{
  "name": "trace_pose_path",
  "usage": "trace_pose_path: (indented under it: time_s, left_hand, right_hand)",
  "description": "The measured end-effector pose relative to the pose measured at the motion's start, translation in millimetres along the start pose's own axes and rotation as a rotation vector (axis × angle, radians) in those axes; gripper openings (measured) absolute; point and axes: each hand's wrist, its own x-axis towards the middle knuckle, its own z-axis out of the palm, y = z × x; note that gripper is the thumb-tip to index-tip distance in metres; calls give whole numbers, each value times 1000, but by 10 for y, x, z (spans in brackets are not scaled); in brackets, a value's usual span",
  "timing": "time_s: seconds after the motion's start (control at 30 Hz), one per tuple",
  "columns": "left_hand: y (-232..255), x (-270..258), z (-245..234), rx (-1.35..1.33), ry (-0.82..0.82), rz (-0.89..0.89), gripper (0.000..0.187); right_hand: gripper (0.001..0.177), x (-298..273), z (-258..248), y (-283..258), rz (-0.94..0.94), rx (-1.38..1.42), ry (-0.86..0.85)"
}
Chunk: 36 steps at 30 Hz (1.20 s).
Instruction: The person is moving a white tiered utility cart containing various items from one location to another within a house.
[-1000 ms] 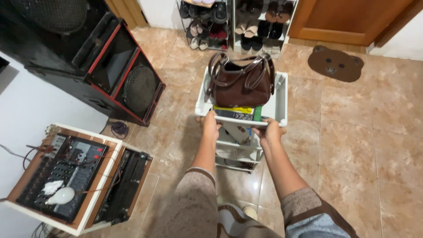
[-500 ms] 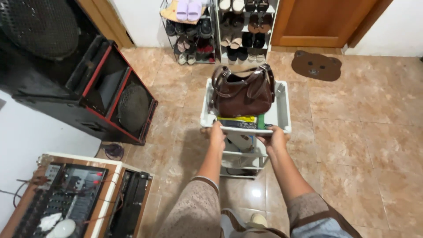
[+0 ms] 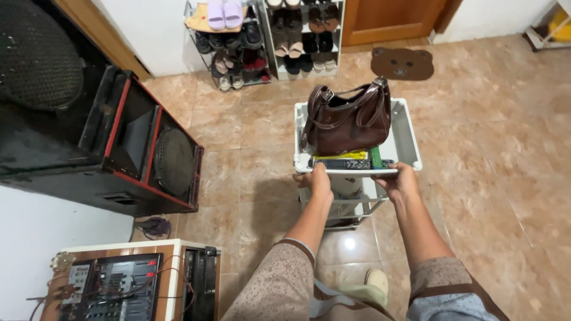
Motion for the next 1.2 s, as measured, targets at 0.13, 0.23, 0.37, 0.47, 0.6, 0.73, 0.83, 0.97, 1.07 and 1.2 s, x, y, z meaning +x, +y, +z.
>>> trace_pose_path:
  time_s: [0.13,0.23,0.37,0.47,0.6,0.73,0.83,0.97,1.07,1.2]
  left_hand:
    - [29,50,-77,38,-47,45,116]
    - [152,-81,-148,15,-71,-27,116]
    - [246,-85,-210,18,-107,5,113]
    - [-104,272,-153,46,-181,132,98]
    - [179,221,-28,12,-291,133,81]
    - [276,319,31,94,-300,80,74]
    - [357,560,148,111,-347,121,67]
    - [273,997,220,245,-321,87,63]
    - [389,941,284,149,-422,35,64]
    - [505,951,370,63,-526,9,66]
  right_hand:
    - [29,-191,-15,108,-44,40,38]
    - [27,-278,-53,167,-62,51,72]
    - [29,-298,-154,364,-76,120,77]
    - [29,-409,-156,425,-111,166,102]
    - [29,-370,-129,480,-152,240,144]
    - [38,-606,184,433,-157,290,285]
    - [52,-460,262,509,-212,322,374]
    - [63,-549,521,475,-199,384,378]
    - [67,-589,617,442,-173,411,422]
    - [67,-563,719,459,-190,427,460]
